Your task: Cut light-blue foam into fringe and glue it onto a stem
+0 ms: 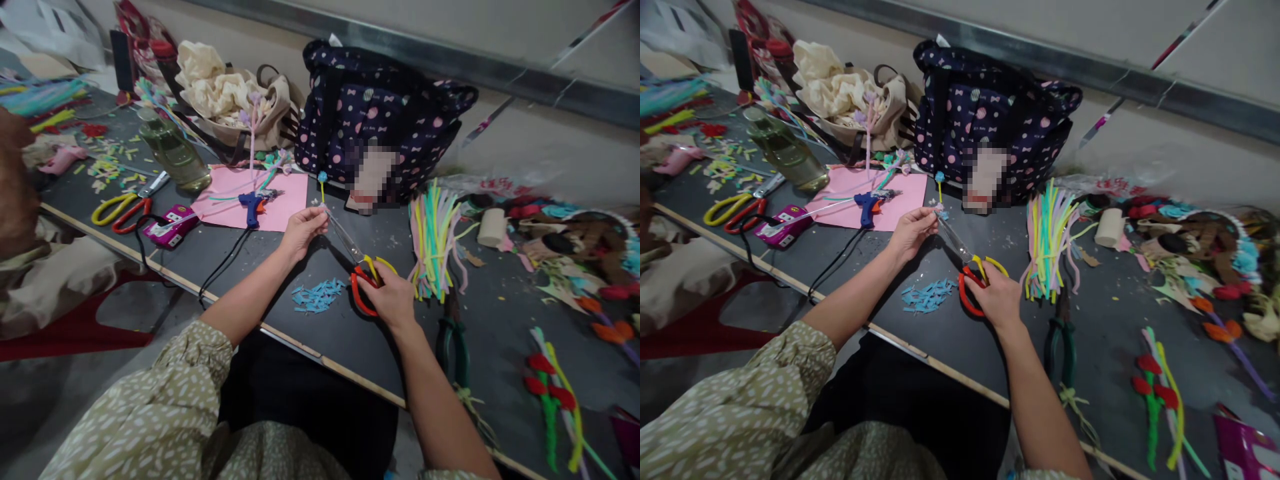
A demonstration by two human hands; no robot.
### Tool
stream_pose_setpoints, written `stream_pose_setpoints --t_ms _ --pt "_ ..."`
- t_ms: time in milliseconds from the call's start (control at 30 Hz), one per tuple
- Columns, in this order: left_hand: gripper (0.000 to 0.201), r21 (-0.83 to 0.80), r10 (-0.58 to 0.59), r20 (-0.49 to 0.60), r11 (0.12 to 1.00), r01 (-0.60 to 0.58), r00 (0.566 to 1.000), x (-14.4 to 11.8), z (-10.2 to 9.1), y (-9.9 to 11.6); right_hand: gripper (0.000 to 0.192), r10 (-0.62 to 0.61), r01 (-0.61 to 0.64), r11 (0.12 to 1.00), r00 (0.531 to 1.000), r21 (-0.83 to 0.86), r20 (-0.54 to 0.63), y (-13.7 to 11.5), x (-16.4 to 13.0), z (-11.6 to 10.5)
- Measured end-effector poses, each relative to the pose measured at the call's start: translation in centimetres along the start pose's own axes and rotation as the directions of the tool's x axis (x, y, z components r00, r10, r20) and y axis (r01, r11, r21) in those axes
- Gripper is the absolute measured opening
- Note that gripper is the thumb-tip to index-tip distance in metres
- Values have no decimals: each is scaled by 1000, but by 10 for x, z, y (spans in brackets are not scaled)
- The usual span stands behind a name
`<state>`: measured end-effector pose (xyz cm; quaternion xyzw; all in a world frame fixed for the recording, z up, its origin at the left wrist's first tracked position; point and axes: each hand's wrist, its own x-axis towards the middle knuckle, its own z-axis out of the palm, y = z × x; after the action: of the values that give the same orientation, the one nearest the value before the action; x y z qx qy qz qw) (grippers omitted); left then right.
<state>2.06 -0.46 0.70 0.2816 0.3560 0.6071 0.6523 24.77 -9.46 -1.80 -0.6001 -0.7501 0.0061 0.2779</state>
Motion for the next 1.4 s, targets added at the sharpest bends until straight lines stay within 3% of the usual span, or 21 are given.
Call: stream_pose_setpoints --t_ms 200,333,467,633,767,933,1200,1400 --pt "28 -70 -25 24 997 26 999 0 -1 0 46 76 -99 972 991 211 114 -6 1 -3" --pt "25 -86 -12 56 996 17 998 2 -2 -1 46 95 -123 961 988 247 121 -5 2 -3" --pt "22 -95 -3 37 995 7 999 3 -2 -1 50 75 -92 973 993 214 86 -4 1 -1" --pt "22 -99 -43 -24 994 40 999 0 1 3 57 30 -29 998 999 57 -13 -11 2 -5" --pt "22 -98 -63 -33 993 59 997 -1 3 5 59 21 -21 1000 1000 -20 -4 -17 3 -11" --pt "20 -108 -60 -11 992 59 998 -2 3 4 55 16 -15 999 1000 -34 21 -16 3 -13" --pt "25 -80 -42 22 996 43 999 -3 3 4 51 -85 82 995 994 -52 -66 -10 2 -7" --pt "27 -65 -44 28 997 46 999 -3 2 3 50 -60 55 996 996 -74 -65 -9 1 -6"
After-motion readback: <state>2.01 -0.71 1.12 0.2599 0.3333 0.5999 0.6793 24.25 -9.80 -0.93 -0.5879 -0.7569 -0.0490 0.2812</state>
